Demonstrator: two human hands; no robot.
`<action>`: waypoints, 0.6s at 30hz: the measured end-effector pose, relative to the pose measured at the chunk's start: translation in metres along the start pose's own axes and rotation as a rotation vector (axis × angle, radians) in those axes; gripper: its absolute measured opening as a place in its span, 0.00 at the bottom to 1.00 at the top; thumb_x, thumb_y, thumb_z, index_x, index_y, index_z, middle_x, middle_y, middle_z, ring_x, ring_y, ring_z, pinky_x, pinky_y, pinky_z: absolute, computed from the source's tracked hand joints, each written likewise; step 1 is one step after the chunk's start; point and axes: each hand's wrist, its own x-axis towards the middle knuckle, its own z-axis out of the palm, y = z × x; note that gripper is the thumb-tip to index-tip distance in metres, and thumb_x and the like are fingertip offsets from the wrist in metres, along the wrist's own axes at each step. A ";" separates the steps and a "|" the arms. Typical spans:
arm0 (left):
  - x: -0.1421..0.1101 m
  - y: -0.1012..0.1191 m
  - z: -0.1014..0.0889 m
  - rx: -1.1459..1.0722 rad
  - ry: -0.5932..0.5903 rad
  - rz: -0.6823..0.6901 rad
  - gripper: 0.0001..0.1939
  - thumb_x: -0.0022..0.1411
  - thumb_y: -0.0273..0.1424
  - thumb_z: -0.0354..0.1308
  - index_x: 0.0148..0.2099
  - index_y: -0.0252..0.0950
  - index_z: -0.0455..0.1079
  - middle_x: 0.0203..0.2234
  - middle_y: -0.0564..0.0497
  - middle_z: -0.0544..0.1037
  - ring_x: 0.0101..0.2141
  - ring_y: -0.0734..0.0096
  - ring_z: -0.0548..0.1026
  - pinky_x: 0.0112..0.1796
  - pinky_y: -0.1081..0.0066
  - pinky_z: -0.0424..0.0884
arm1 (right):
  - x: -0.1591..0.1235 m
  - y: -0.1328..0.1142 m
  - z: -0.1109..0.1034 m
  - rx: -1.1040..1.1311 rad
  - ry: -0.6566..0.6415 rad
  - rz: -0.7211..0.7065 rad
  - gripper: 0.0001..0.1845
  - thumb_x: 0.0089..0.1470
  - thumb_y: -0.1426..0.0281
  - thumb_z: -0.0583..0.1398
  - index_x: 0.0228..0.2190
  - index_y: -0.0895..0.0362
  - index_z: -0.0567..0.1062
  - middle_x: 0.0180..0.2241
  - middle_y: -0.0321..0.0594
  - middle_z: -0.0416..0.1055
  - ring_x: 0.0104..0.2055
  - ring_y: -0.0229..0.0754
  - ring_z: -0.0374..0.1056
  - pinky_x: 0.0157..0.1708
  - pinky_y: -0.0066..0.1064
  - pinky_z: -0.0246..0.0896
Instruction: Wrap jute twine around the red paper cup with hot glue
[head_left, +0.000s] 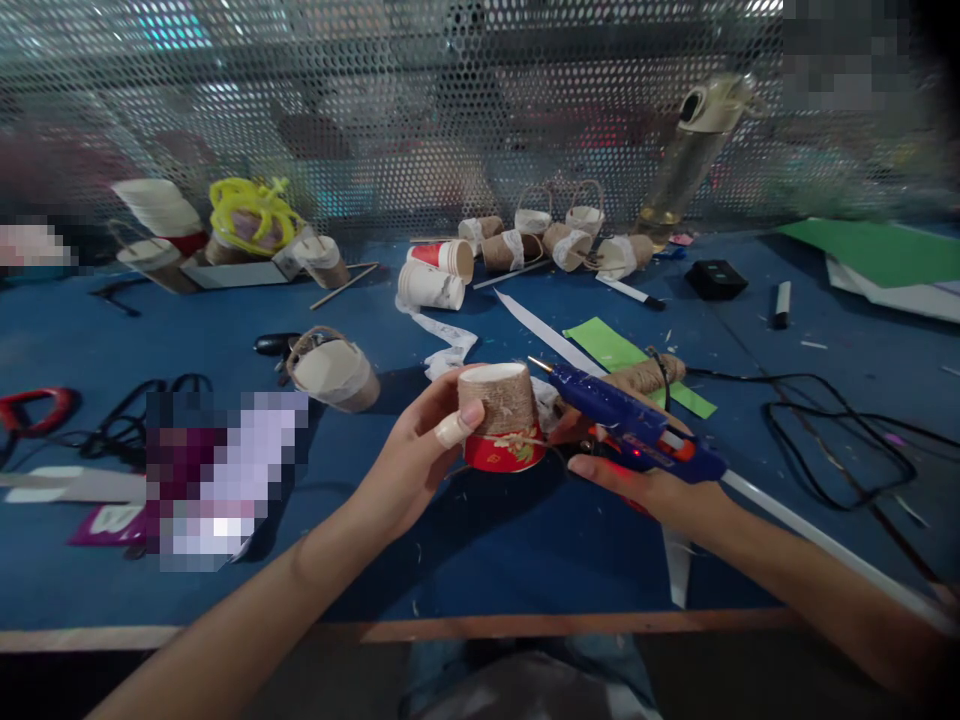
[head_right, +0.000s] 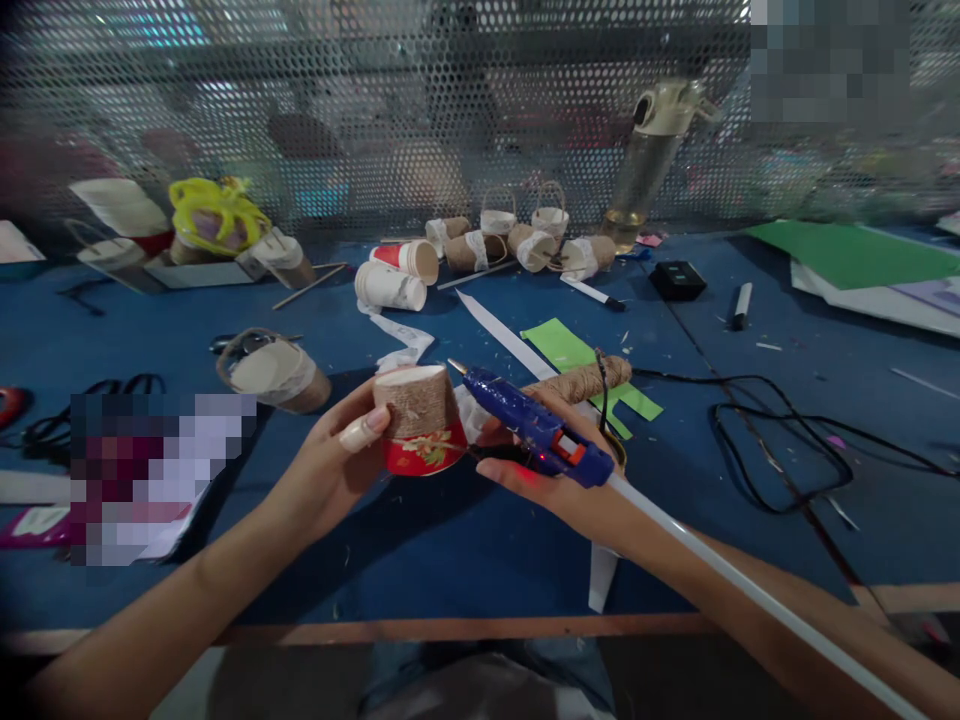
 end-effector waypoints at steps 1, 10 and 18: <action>0.000 0.000 0.000 0.010 0.008 0.001 0.20 0.60 0.36 0.70 0.54 0.42 0.78 0.52 0.47 0.82 0.53 0.55 0.78 0.49 0.66 0.75 | 0.000 0.001 0.001 0.020 -0.045 0.033 0.16 0.51 0.65 0.72 0.41 0.47 0.77 0.40 0.38 0.83 0.43 0.49 0.81 0.48 0.42 0.78; 0.000 -0.003 -0.003 0.052 0.000 -0.037 0.21 0.61 0.36 0.70 0.56 0.46 0.77 0.55 0.50 0.81 0.55 0.56 0.77 0.47 0.69 0.76 | 0.003 -0.008 0.000 -0.009 -0.092 0.030 0.06 0.56 0.67 0.69 0.31 0.50 0.76 0.30 0.31 0.77 0.32 0.37 0.75 0.38 0.29 0.75; -0.001 0.000 0.002 0.085 -0.001 -0.013 0.20 0.60 0.36 0.71 0.54 0.43 0.79 0.53 0.47 0.82 0.57 0.53 0.76 0.50 0.67 0.75 | 0.003 -0.008 0.004 -0.114 0.041 -0.003 0.06 0.52 0.67 0.71 0.29 0.51 0.78 0.31 0.35 0.79 0.33 0.41 0.75 0.37 0.34 0.76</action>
